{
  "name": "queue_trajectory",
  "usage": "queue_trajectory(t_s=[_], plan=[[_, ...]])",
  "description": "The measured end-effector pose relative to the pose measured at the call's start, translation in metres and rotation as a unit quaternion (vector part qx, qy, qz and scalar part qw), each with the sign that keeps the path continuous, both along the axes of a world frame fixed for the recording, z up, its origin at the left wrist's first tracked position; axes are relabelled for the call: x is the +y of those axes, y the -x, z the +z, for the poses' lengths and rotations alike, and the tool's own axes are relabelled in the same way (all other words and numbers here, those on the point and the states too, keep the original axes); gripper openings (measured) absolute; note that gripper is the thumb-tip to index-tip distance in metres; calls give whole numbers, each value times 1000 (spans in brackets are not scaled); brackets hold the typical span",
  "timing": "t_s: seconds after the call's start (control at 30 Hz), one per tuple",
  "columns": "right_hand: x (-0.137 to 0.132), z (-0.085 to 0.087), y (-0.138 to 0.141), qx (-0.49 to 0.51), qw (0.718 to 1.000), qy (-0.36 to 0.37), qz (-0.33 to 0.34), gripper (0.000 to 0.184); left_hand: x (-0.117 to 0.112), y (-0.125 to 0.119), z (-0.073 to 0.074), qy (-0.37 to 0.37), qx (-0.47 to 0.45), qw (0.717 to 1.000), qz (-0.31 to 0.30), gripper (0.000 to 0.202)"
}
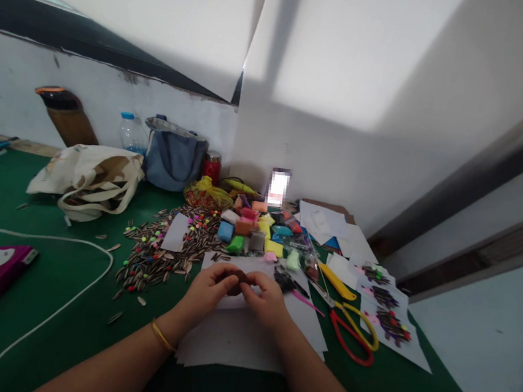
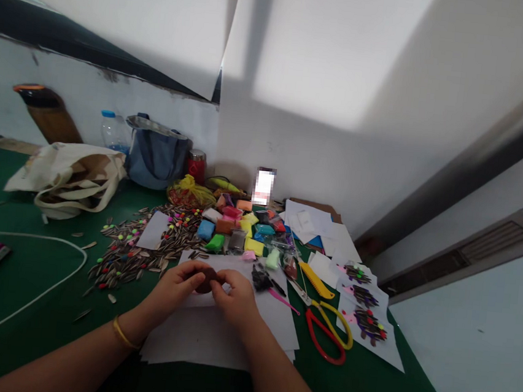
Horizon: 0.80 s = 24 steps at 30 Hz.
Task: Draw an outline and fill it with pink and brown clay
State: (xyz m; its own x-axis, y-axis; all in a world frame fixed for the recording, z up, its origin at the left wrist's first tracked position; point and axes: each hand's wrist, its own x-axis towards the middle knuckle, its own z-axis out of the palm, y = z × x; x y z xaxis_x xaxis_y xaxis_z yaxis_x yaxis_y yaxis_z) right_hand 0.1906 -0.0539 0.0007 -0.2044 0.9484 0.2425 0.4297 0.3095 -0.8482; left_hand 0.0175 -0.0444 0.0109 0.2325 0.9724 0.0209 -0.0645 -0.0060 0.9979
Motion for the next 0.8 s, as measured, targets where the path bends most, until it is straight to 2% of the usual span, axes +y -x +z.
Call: queue_trajectory(t_s=[0.07, 0.17, 0.3, 0.4, 0.5, 0.67, 0.8], plan=[[0, 1, 0, -13, 1000, -9, -8, 10, 0, -1, -1, 4, 0, 1000, -1, 27], [-1, 1, 1, -3, 1000, -6, 12, 9, 0, -2, -3, 18, 9, 1000, 10, 21], [-2, 1, 3, 66, 997, 37, 24, 32, -1, 0, -4, 45, -23, 998, 28, 25], [-2, 3, 4, 75, 995, 51, 30, 18, -2, 0, -3, 63, -37, 997, 30, 40], [-1, 4, 4, 85, 995, 60, 11, 16, -1, -1, -2, 86, -38, 995, 33, 55], [0, -1, 3, 114, 990, 78, 5, 17, -1, -3, -1, 63, -25, 998, 10, 42], [-1, -2, 3, 90, 993, 77, 14, 11, -1, -3, 0, 51, -12, 999, 13, 36]])
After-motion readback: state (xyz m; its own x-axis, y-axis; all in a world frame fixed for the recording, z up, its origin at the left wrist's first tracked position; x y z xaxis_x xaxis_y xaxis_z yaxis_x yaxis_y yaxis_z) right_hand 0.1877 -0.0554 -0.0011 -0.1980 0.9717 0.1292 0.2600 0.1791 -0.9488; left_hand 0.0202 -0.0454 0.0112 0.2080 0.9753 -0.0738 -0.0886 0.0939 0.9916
